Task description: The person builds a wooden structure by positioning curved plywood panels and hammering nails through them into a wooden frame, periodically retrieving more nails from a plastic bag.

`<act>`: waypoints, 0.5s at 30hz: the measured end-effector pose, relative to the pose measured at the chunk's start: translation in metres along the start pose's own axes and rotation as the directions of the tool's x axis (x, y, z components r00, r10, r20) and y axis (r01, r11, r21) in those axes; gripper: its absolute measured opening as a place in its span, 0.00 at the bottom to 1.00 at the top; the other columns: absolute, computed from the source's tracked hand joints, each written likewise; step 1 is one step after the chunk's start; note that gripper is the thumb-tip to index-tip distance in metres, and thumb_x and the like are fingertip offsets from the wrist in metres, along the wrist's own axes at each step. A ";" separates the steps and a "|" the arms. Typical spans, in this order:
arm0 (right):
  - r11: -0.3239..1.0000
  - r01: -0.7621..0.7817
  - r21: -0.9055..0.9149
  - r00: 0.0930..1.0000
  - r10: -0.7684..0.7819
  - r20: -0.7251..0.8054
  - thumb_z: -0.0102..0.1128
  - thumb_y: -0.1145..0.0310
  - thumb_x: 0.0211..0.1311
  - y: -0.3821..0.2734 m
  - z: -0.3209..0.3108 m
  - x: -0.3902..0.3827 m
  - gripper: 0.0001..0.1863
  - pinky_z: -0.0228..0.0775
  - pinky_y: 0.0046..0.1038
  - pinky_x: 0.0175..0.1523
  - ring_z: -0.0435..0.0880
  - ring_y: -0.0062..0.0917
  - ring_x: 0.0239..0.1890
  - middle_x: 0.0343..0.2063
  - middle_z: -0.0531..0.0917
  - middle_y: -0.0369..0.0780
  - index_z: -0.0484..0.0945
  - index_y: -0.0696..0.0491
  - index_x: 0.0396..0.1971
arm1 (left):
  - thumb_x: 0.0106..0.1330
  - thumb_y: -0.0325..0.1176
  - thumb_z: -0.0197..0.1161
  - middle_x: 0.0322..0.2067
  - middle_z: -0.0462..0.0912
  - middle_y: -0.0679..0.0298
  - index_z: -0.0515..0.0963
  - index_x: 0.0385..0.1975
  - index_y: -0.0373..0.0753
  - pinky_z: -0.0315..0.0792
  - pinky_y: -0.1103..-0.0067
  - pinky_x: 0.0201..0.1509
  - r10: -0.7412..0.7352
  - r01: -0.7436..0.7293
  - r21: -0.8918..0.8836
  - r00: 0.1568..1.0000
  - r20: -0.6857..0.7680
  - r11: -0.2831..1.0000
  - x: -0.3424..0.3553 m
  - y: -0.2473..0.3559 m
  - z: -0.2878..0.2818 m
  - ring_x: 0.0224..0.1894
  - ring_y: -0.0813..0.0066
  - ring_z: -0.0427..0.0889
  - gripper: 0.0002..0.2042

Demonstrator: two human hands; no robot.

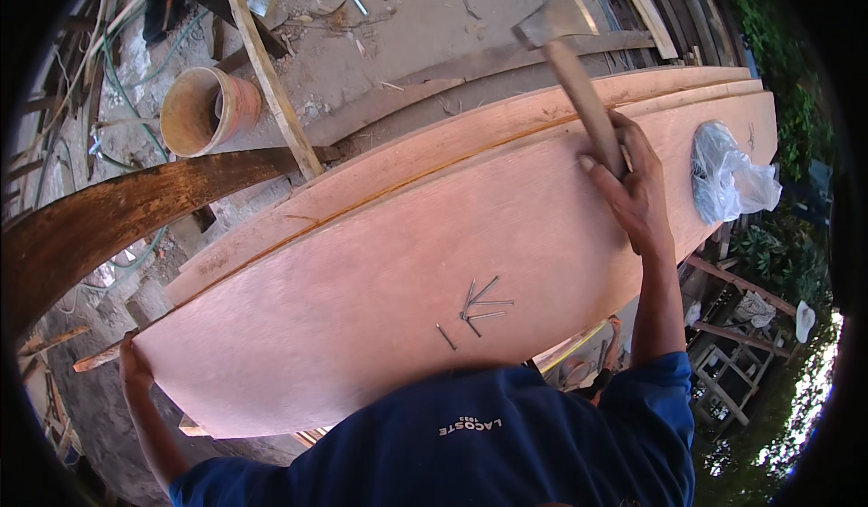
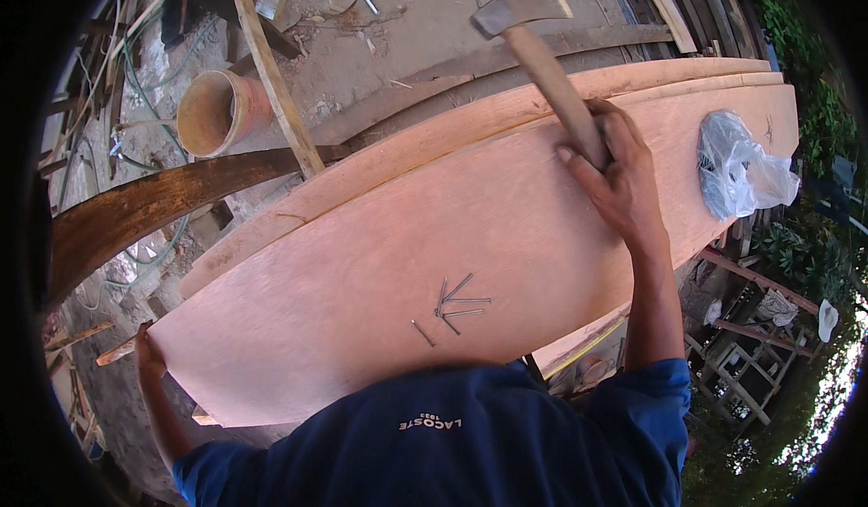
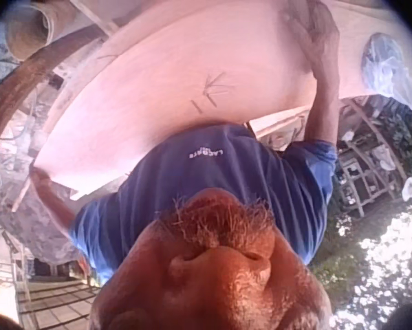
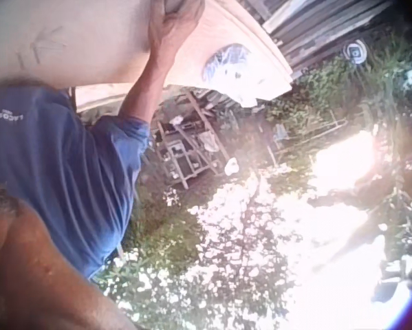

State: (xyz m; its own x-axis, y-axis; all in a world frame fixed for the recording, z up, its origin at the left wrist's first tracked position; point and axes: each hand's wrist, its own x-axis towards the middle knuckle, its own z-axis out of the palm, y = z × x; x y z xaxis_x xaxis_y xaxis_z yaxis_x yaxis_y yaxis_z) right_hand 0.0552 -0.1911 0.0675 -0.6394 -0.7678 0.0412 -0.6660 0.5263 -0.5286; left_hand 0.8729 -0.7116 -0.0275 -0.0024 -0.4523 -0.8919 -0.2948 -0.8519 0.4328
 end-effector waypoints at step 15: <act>0.998 0.028 -0.061 1.000 -0.028 -0.004 0.72 0.67 0.59 -0.011 0.004 0.002 0.16 0.73 0.33 0.48 0.81 0.32 0.38 0.35 0.83 0.45 0.79 0.61 0.41 | 0.73 0.48 0.63 0.65 0.78 0.60 0.71 0.68 0.34 0.62 0.70 0.76 0.213 -0.211 0.037 0.973 -0.084 0.977 -0.004 -0.022 -0.007 0.66 0.64 0.76 0.31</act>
State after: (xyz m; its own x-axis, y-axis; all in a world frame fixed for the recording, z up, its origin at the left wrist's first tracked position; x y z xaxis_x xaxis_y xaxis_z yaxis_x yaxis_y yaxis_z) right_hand 0.0630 -0.1999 0.0697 -0.6218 -0.7809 0.0593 -0.7057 0.5259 -0.4749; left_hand 0.8865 -0.6926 -0.0322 0.0147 -0.6438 -0.7650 -0.3229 -0.7272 0.6058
